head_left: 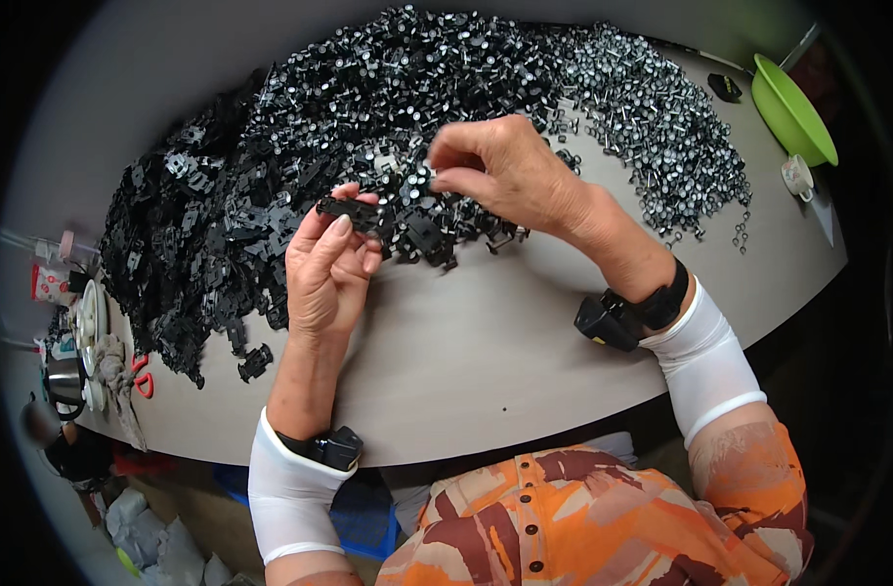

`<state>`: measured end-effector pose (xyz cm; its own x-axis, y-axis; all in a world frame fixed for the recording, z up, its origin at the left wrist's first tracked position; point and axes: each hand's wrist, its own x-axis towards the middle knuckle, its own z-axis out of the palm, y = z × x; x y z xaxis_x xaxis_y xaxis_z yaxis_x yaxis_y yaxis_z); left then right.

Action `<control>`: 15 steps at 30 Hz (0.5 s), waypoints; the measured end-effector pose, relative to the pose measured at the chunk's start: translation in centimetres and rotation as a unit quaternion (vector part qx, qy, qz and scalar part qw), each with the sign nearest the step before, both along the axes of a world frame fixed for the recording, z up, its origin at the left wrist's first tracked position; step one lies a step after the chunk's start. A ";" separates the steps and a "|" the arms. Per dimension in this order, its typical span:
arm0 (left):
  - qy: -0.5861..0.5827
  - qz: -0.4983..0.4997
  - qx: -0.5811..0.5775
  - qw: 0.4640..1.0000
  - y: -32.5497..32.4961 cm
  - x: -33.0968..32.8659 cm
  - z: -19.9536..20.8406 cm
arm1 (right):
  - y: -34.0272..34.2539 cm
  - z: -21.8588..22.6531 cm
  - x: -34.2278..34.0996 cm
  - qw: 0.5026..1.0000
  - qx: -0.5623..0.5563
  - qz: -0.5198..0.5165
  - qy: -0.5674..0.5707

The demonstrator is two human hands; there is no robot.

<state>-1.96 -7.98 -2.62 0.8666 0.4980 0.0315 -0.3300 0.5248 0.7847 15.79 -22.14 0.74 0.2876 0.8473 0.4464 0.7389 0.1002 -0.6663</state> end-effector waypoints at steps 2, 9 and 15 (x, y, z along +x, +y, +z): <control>0.007 0.007 -0.001 1.000 0.5 -0.2 -0.2 | -0.6 0.1 0.6 0.992 -0.115 -0.011 -0.055; 0.008 0.004 -0.018 1.000 1.4 -0.9 -0.8 | -0.3 -0.2 -2.1 0.980 -0.141 0.068 -0.121; 0.043 0.015 0.015 0.999 1.3 -0.6 -0.4 | -0.3 -1.1 -1.2 0.968 -0.191 0.051 -0.156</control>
